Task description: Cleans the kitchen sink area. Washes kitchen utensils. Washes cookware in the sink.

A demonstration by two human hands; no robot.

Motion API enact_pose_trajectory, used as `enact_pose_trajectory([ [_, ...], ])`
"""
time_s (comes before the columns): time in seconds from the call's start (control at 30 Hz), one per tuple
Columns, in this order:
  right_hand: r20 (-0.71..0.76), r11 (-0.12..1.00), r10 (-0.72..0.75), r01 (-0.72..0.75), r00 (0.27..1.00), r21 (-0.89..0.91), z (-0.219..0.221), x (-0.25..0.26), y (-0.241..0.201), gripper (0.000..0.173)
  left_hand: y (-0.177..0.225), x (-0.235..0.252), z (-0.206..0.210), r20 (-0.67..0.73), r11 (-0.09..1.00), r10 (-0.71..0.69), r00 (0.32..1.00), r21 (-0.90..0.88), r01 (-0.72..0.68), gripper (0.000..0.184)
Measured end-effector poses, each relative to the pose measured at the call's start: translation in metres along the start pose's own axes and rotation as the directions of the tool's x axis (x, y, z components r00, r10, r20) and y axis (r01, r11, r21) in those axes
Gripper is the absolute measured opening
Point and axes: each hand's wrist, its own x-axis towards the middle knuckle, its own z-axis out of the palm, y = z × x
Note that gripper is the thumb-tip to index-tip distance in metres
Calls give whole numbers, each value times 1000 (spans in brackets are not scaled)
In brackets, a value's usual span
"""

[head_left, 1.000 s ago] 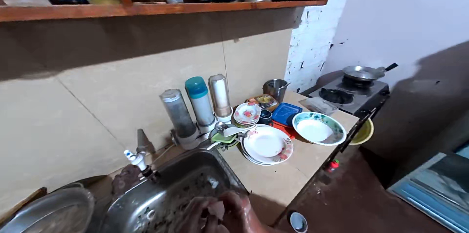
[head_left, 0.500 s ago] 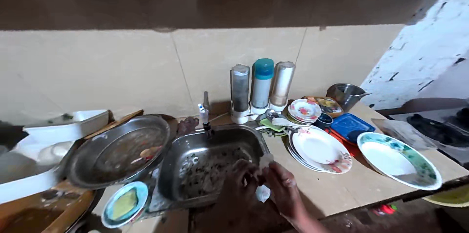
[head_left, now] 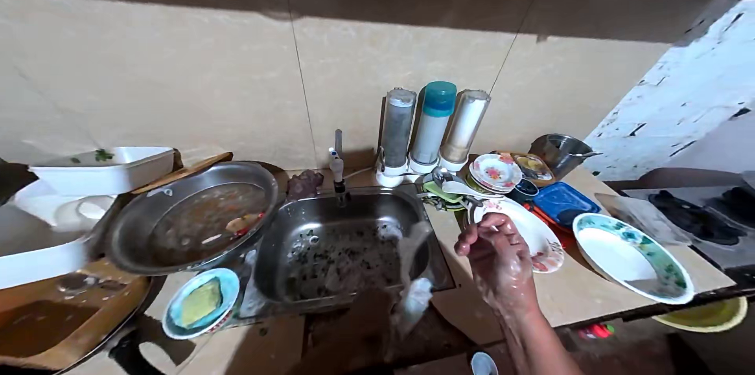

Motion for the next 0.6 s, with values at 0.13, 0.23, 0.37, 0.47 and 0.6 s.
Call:
enact_pose_trajectory([
  [0.13, -77, 982, -56, 41, 995, -186, -21, 8, -1, 22, -19, -3, 9, -232, 947, 22, 972, -306, -94, 34],
  [0.23, 11, 760, 158, -115, 987, -640, -40, -8, 24, 19, -15, -10, 6, -354, 796, -14, 935, -570, -204, 36],
  [0.37, 102, 482, 568, -229, 817, -846, -38, -35, 68, 57, -8, -6, 10, -446, 755, 52, 893, -567, -328, 37],
  [0.47, 112, 419, 635, -219, 764, -881, -27, -46, 77, 32, -3, -3, 13, -485, 646, 76, 871, -642, -414, 33],
  [0.6, 149, 498, 589, -212, 794, -841, -36, -52, 79, 28, -2, -2, 13, -537, 639, -12, 844, -653, -406, 20],
])
